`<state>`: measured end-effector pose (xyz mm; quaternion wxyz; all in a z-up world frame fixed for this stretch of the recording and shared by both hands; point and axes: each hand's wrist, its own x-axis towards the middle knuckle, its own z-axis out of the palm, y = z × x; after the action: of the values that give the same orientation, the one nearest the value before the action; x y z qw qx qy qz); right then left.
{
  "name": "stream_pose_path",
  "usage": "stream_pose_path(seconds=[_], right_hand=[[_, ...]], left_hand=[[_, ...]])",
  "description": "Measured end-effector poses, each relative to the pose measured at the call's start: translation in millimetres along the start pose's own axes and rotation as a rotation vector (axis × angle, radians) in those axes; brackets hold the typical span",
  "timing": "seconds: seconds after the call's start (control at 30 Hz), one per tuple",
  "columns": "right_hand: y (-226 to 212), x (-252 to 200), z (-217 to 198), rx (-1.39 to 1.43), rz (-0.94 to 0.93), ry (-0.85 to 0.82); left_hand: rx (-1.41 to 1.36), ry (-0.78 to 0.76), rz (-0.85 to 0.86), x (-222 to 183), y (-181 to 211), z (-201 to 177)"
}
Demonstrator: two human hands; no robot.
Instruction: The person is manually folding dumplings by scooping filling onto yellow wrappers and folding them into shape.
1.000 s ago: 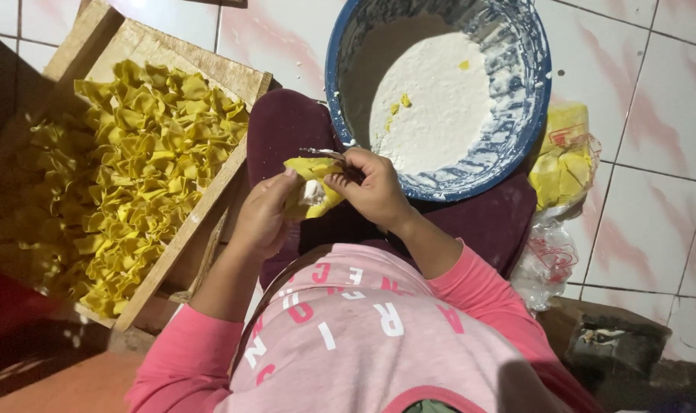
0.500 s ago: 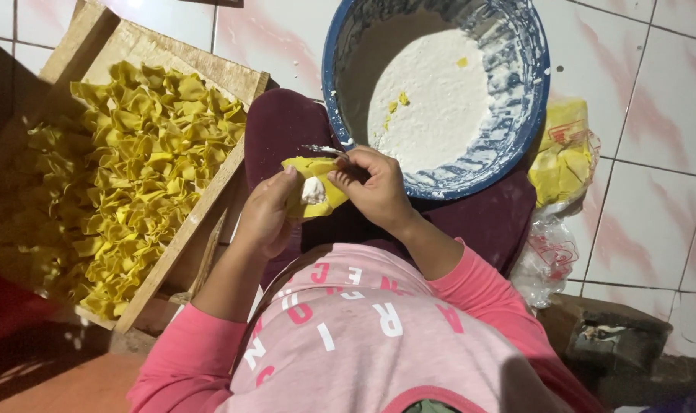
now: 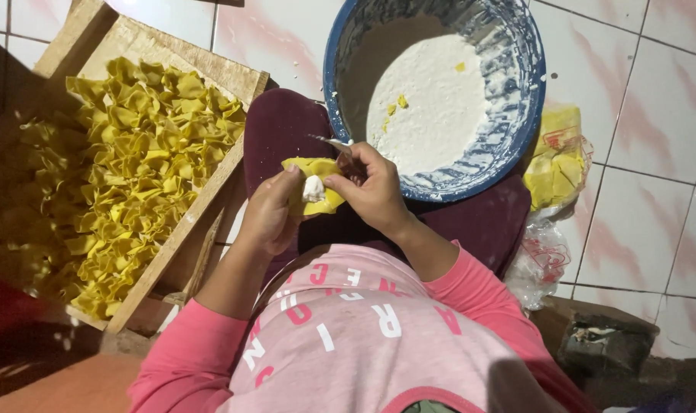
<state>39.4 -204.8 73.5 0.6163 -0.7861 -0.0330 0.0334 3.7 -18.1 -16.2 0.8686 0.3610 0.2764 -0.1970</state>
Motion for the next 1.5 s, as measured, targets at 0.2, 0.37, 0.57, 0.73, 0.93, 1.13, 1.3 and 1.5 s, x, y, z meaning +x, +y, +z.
stream_pose_path(seconds=[0.2, 0.37, 0.57, 0.73, 0.93, 1.13, 1.3, 1.5], right_hand=[[-11.9, 4.9, -8.4, -0.002, -0.216, 0.036], [-16.5, -3.8, -15.4, -0.112, -0.394, -0.086], [-12.0, -8.6, -11.9, -0.001, -0.327, -0.073], [-8.4, -8.1, -10.4, -0.045, -0.289, 0.013], [-17.1, -9.1, -10.6, -0.071, -0.202, 0.082], [-32.4, -7.4, -10.8, -0.061, -0.278, 0.216], [-31.0, -9.9, -13.3, -0.04, -0.4, 0.204], [-19.2, -10.6, -16.4, 0.007, -0.482, 0.167]], left_hand=[[-0.01, 0.032, -0.033, -38.5, 53.5, 60.8], [-0.117, 0.026, -0.037, -33.8, 55.0, 63.7], [-0.211, 0.013, -0.07, -21.2, 36.5, 45.2], [-0.197, -0.003, -0.061, -22.6, 33.7, 46.3], [-0.22, -0.007, -0.061, -31.8, 41.5, 60.1], [0.343, -0.25, 0.155, -48.0, 45.1, 63.3], [0.737, -0.097, 0.666, -45.3, 37.2, 44.3], [1.107, -0.098, 1.026, -52.7, 54.5, 57.2]])
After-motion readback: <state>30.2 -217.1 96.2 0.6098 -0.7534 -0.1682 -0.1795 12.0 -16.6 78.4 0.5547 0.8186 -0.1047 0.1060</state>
